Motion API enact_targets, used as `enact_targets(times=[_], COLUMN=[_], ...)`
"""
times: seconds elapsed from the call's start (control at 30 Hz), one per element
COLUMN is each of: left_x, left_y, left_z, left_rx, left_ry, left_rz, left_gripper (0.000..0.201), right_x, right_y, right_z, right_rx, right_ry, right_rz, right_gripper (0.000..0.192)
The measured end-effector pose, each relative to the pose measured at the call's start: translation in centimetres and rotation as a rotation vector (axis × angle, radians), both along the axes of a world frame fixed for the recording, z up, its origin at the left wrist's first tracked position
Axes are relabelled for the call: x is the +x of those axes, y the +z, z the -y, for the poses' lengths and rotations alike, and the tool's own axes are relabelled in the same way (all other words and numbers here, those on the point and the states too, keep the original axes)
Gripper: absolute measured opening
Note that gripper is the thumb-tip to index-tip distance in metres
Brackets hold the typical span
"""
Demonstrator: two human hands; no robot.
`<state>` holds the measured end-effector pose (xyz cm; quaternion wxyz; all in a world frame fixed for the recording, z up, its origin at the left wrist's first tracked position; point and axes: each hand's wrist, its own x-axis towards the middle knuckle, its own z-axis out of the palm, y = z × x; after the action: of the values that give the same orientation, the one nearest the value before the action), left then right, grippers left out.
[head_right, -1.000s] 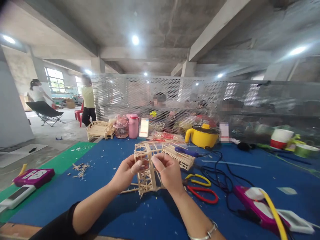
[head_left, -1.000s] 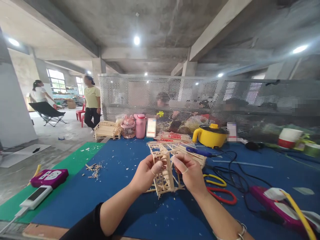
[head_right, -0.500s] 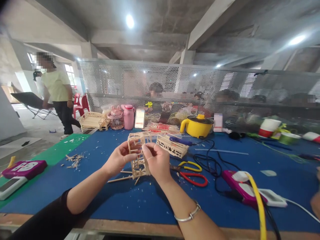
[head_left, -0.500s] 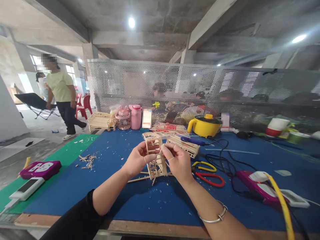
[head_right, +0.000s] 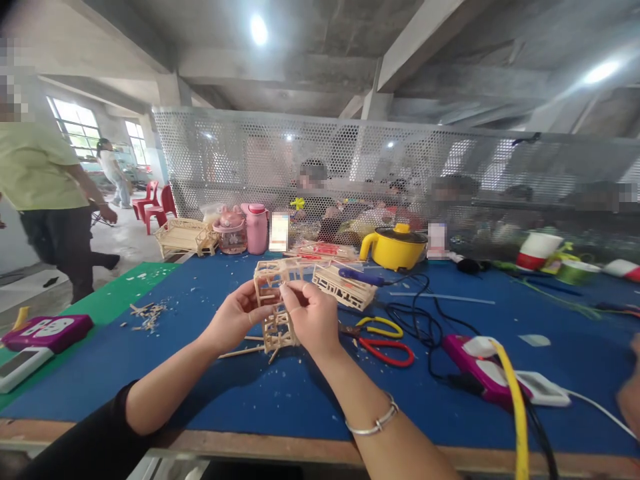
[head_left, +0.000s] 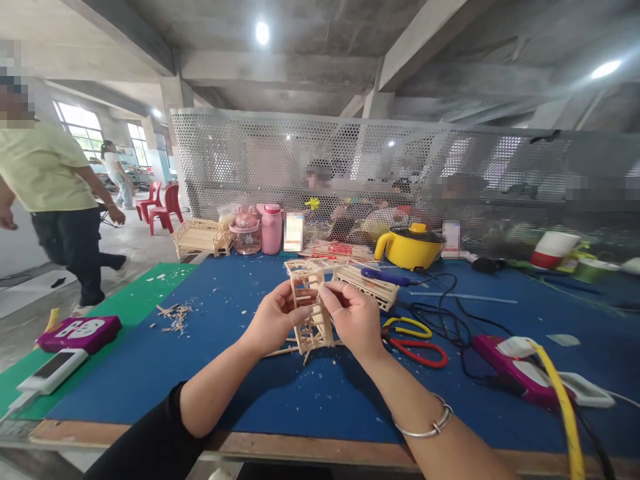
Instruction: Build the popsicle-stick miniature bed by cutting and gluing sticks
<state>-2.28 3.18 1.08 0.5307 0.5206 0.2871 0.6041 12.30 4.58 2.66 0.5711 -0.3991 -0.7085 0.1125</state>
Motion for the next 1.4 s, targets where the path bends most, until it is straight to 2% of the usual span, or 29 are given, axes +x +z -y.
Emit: enact_targets(times=[0.13, 0.27, 0.4, 0.7, 0.9, 1.03, 1.23, 1.4], left_x=[0.2, 0.3, 0.3, 0.3, 0.4, 0.8, 1.0, 1.2], left_y=[-0.2, -0.5, -0.5, -0.7, -0.5, -0.5, -0.8, -0.9], left_z=[-0.2, -0.5, -0.5, -0.7, -0.5, -0.5, -0.7, -0.6], left_rx=[0.009, 0.000, 0.011, 0.031, 0.027, 0.043, 0.035, 0.042], left_ry=[0.010, 0.040, 0.072, 0.049, 0.013, 0.022, 0.022, 0.056], left_rz=[0.006, 0.019, 0.006, 0.014, 0.041, 0.070, 0.082, 0.071], left_gripper=[0.046, 0.049, 0.048, 0.046, 0.051, 0.044, 0.045, 0.044], right_x=[-0.2, -0.2, -0.2, -0.1, -0.6, -0.7, -0.7, -1.0], right_y=[0.1, 0.0, 0.2, 0.9, 0.6, 0.6, 0.6, 0.4], right_z=[-0.1, -0.3, -0.4, -0.4, -0.2, -0.1, -0.3, -0.1], right_rx=[0.130, 0.165, 0.157, 0.106, 0.111, 0.111, 0.119, 0.140], right_ry=[-0.074, -0.100, -0.103, -0.102, -0.157, -0.168, -0.167, -0.228], right_rz=[0.137, 0.229, 0.255, 0.323, 0.324, 0.315, 0.371, 0.398], right_gripper=[0.016, 0.016, 0.018, 0.016, 0.019, 0.020, 0.020, 0.019])
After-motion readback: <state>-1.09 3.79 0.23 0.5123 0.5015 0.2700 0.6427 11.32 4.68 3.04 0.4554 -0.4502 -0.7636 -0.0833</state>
